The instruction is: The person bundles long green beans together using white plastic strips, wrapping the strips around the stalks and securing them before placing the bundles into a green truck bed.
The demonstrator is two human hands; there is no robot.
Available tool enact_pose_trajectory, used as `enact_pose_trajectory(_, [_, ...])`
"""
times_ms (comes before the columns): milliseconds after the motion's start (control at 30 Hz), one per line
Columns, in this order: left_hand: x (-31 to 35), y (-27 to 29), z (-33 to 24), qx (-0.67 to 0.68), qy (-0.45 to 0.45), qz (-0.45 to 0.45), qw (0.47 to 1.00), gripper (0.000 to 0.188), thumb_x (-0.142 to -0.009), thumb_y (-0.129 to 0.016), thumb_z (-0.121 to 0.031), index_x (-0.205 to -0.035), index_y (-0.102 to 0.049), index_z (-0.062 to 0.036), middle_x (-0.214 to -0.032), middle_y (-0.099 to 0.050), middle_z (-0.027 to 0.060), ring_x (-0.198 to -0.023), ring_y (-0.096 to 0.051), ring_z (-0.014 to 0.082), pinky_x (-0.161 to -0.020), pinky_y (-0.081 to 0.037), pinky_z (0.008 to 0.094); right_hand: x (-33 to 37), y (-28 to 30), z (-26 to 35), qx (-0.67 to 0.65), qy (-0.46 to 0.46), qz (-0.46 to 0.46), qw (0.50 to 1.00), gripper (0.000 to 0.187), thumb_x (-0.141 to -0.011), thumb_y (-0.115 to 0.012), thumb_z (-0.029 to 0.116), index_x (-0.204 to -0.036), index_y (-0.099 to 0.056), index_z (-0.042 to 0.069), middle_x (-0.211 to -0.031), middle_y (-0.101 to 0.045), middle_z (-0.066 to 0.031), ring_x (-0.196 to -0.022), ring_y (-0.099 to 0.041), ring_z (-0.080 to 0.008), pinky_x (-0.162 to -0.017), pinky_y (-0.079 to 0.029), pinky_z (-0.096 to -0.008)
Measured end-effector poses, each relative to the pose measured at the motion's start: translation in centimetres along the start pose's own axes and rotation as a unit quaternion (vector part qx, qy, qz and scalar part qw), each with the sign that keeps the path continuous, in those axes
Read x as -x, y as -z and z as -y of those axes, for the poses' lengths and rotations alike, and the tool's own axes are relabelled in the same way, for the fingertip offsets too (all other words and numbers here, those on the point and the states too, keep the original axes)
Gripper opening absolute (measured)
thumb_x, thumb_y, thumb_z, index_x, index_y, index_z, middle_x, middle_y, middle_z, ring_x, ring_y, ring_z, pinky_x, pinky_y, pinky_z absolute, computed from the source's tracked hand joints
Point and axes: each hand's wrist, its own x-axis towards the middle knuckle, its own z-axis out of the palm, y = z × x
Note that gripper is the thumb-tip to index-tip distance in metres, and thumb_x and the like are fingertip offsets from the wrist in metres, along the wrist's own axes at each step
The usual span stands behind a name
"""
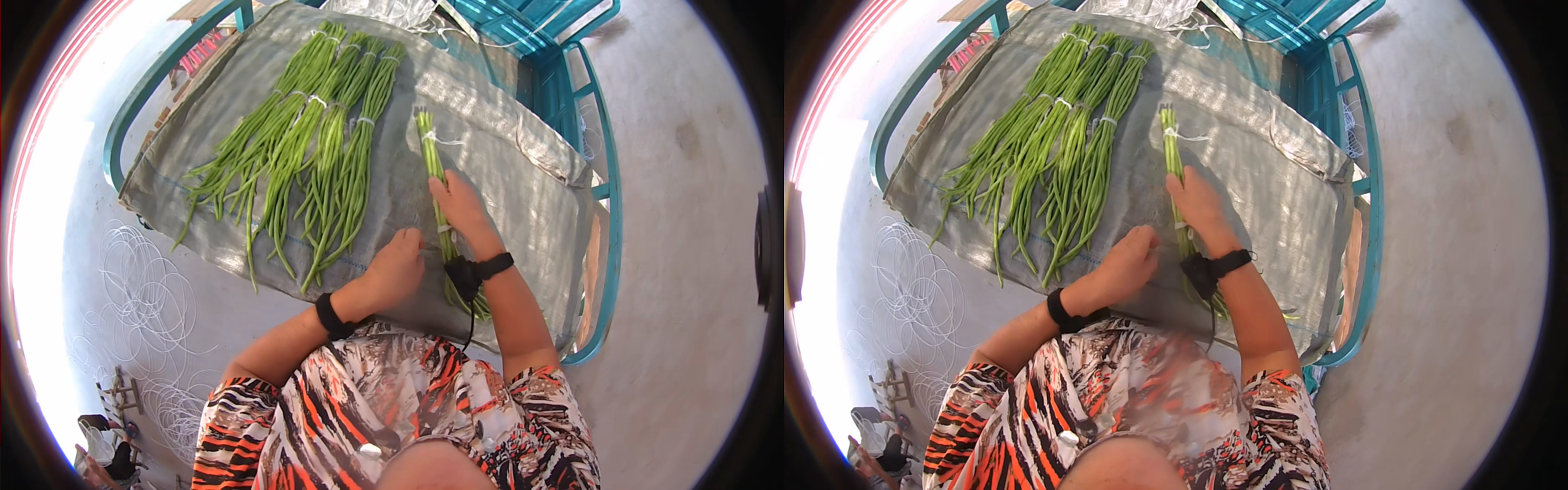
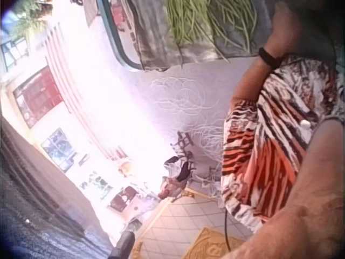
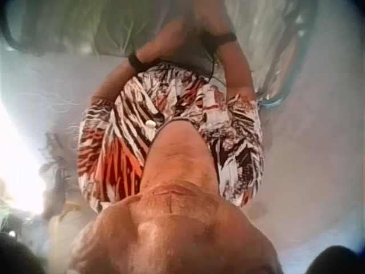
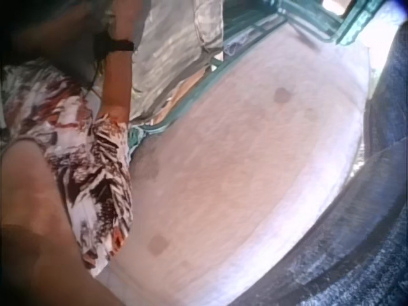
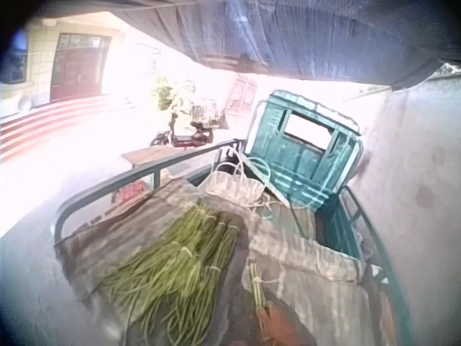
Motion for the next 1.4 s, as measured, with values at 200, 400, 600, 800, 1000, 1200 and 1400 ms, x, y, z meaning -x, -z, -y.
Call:
enact_pose_trajectory(200, [-1.4,0.9,-2.0,0.331,0.115,0.076,0.933,0.057,-0.09,-0.058,-0.033,-0.129,-0.039,0.004,-0.123,-0.052,0.0175,-0.109,-0.054,0.025,-0.091,-0.043,0.0324,2.1,2.5,1.6,-0.539,-0.088,0.07,0.835,0.038,-0.097,-0.042,0.038,-0.103,-0.054,0.003,-0.079,-0.053,-0.0051,-0.064,-0.053,-0.0152,-0.06,-0.048,-0.0289])
enact_pose_trajectory(400, [-2.0,2.1,-3.9,0.496,0.105,0.198,0.839,0.053,-0.094,-0.051,-0.04,-0.128,-0.047,0.0002,-0.121,-0.054,0.0102,-0.113,-0.049,0.0165,-0.098,-0.038,0.0302,1.5,3.8,3.4,-0.816,-0.023,0.169,0.552,0.04,-0.096,-0.047,0.035,-0.117,-0.05,0.002,-0.085,-0.053,-0.0072,-0.075,-0.055,-0.0171,-0.062,-0.05,-0.0283])
enact_pose_trajectory(600, [-2.3,4.8,-5.3,0.425,0.098,0.099,0.894,0.044,-0.093,-0.054,-0.04,-0.103,-0.057,0.0021,-0.084,-0.058,0.0018,-0.076,-0.055,0.0092,-0.068,-0.046,0.0258,0.1,4.6,3.8,-0.693,0.058,0.121,0.708,0.042,-0.093,-0.049,0.036,-0.123,-0.05,0.008,-0.117,-0.058,-0.0071,-0.103,-0.055,-0.0189,-0.094,-0.043,-0.0393])
enact_pose_trajectory(800, [-2.5,6.7,-5.6,0.381,0.088,0.097,0.915,0.034,-0.091,-0.059,-0.028,-0.108,-0.053,0.0008,-0.078,-0.057,0.0011,-0.067,-0.054,0.0078,-0.061,-0.045,0.0238,0.1,3.2,5.3,-0.688,0.08,0.04,0.72,0.048,-0.095,-0.041,0.045,-0.127,-0.045,0.01,-0.112,-0.059,-0.0131,-0.105,-0.056,-0.0227,-0.093,-0.042,-0.0355])
enact_pose_trajectory(1000, [-2.4,6.6,-4.5,0.454,0.122,0.088,0.878,0.029,-0.088,-0.058,-0.013,-0.112,-0.047,0.0008,-0.079,-0.056,0.0029,-0.061,-0.056,0.0101,-0.057,-0.046,0.0242,0.1,2.8,4.7,-0.634,0.082,0.102,0.762,0.054,-0.095,-0.039,0.049,-0.13,-0.04,0.008,-0.087,-0.059,-0.0076,-0.086,-0.06,-0.0222,-0.072,-0.047,-0.0326])
enact_pose_trajectory(1200, [-2.7,5.6,-2.6,0.368,0.143,0.072,0.916,0.019,-0.087,-0.054,-0.009,-0.101,-0.044,0.0004,-0.072,-0.052,0.0044,-0.05,-0.052,0.0121,-0.051,-0.045,0.0269,-2.2,2.4,2.0,-0.607,0.035,0.094,0.788,0.037,-0.095,-0.049,0.032,-0.121,-0.047,0.007,-0.092,-0.06,-0.0078,-0.082,-0.06,-0.0168,-0.071,-0.049,-0.0321])
enact_pose_trajectory(1400, [-3.4,4.6,-1.8,0.185,0.17,0.026,0.968,0.044,-0.084,-0.056,-0.012,-0.121,-0.037,0.0047,-0.084,-0.056,0.0137,-0.068,-0.058,0.0201,-0.063,-0.048,0.0328,-2.6,2.3,2.2,-0.611,-0.034,0.165,0.773,0.021,-0.094,-0.05,0.02,-0.111,-0.049,0.008,-0.108,-0.059,-0.0116,-0.093,-0.061,-0.0216,-0.08,-0.049,-0.0362])
